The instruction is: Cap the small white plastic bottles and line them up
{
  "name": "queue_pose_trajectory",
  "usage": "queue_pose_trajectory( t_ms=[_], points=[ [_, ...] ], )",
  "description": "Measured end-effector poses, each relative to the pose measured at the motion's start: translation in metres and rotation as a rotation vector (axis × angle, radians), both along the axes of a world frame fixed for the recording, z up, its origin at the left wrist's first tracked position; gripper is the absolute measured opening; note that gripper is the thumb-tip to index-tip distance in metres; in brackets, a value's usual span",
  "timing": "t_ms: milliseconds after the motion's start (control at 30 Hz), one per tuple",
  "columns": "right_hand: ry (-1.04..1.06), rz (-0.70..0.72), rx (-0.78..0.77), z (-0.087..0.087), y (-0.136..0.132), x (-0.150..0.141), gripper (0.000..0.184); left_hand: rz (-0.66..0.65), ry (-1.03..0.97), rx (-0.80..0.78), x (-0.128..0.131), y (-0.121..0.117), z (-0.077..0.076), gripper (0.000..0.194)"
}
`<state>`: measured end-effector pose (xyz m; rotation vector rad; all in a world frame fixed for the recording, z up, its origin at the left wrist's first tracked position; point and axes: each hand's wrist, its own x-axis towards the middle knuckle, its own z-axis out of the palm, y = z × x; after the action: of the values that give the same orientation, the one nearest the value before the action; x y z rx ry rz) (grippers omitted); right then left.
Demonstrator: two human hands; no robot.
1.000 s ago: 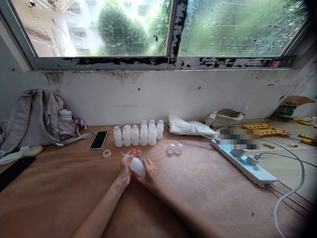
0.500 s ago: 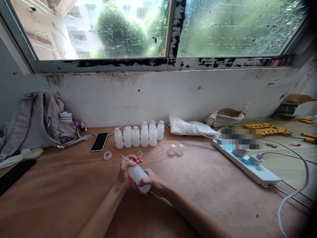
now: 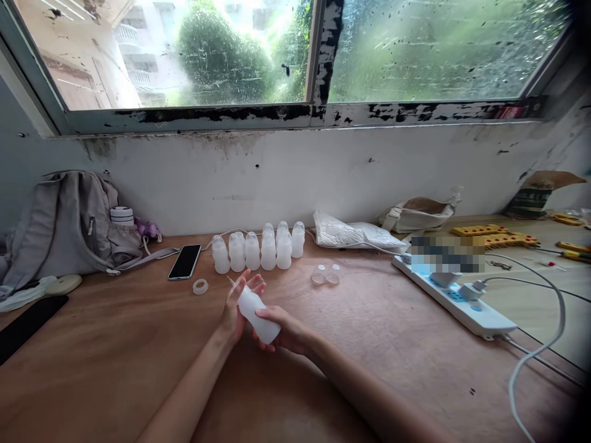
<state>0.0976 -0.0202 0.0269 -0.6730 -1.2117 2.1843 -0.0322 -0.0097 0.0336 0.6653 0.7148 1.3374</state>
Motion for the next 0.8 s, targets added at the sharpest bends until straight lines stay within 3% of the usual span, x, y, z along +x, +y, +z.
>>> queue_pose_trajectory(
  t_ms=[167, 267, 400, 533, 600, 667, 800],
  points=[
    [-0.027, -0.386, 0.121, -0.011, 0.015, 0.005, 0.037, -0.116, 0.073, 0.009, 0.008, 0.005, -0.013, 0.038],
    [-0.133, -0.432, 0.28, -0.013, 0.021, 0.012, 0.036, -0.16, 0.175, 0.053, 0.013, 0.001, -0.019, 0.036],
    [-0.423, -0.457, 0.675, -0.012, 0.028, 0.025, 0.031, -0.074, 0.311, 0.077, 0.015, -0.002, -0.023, 0.034],
    [-0.891, -0.823, 0.989, -0.017, 0.045, 0.048, 0.029, 0.016, 0.419, 0.103, 0.013, 0.001, -0.025, 0.032],
    [-1.125, -0.998, 0.976, -0.019, 0.055, 0.064, 0.031, 0.055, 0.476, 0.113, 0.01, 0.003, -0.025, 0.031],
    [-1.279, -1.087, 0.92, -0.022, 0.063, 0.08, 0.036, 0.073, 0.53, 0.131, 0.008, 0.004, -0.025, 0.031],
    [-1.377, -1.095, 0.764, -0.028, 0.075, 0.104, 0.039, 0.1, 0.553, 0.132, 0.006, 0.008, -0.026, 0.051]
  ],
)
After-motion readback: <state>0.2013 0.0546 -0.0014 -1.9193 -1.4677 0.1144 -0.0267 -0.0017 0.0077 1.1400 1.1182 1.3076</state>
